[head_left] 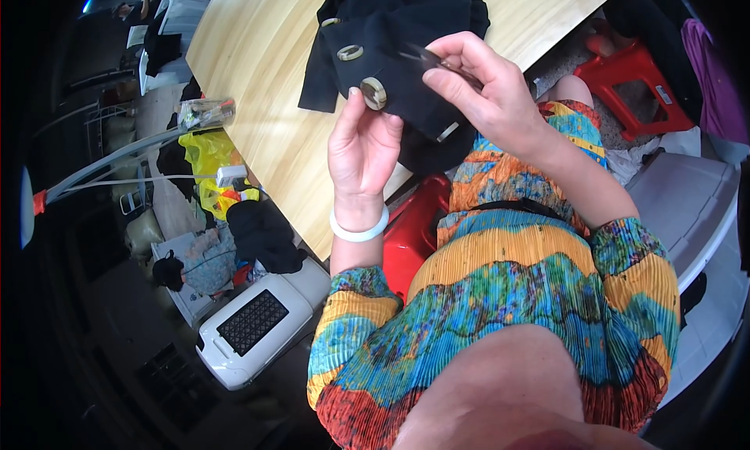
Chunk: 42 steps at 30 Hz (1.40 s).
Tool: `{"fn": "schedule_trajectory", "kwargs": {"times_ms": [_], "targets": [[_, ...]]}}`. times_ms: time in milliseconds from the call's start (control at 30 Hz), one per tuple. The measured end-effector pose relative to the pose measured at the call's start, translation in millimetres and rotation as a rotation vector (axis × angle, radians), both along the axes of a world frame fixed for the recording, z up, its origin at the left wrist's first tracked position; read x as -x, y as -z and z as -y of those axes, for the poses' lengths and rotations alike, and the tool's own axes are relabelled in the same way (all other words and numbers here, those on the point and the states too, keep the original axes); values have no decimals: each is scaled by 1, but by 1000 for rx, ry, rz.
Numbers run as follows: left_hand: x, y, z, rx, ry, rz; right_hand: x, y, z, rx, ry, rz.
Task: Inspecting and trimming black fabric around metal grommets in a textile manufacturing environment.
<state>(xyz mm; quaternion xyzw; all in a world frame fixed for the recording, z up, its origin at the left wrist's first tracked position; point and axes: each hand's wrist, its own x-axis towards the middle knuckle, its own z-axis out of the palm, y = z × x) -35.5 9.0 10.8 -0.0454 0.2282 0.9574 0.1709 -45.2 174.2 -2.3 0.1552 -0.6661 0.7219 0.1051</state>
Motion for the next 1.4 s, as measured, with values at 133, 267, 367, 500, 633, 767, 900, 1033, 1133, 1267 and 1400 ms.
{"fn": "schedule_trajectory", "kwargs": {"times_ms": [133, 267, 367, 500, 633, 767, 900, 1033, 1133, 1267, 1400], "targets": [[9, -5, -9, 218, -40, 60, 10, -27, -6, -186, -54, -143], [18, -9, -1, 421, 28, -9, 25, -24, 1, -150, -210, -125], [22, -17, 4, 348, -15, 4, 27, -34, 4, -10, -127, -17], [30, -21, 1, 307, 2, 52, 30, -43, -9, -120, -40, 2], [26, -19, 2, 343, 11, 80, 30, -32, 5, -207, -255, -178], [31, -26, -2, 341, 82, -30, 34, -37, -1, -193, -196, -194], [26, -25, -1, 311, 18, -51, 31, -32, 9, -147, -118, -129], [6, -30, 9, 413, -111, -184, 25, -26, 20, -119, -87, -23], [13, -34, 3, 703, -99, -301, 32, -24, 16, -19, -53, -49], [2, -39, 3, 1013, -273, -543, 19, -34, 15, 83, -156, 73], [0, -37, 3, 1425, -464, -832, 13, -30, 18, 171, -187, 48]]}}
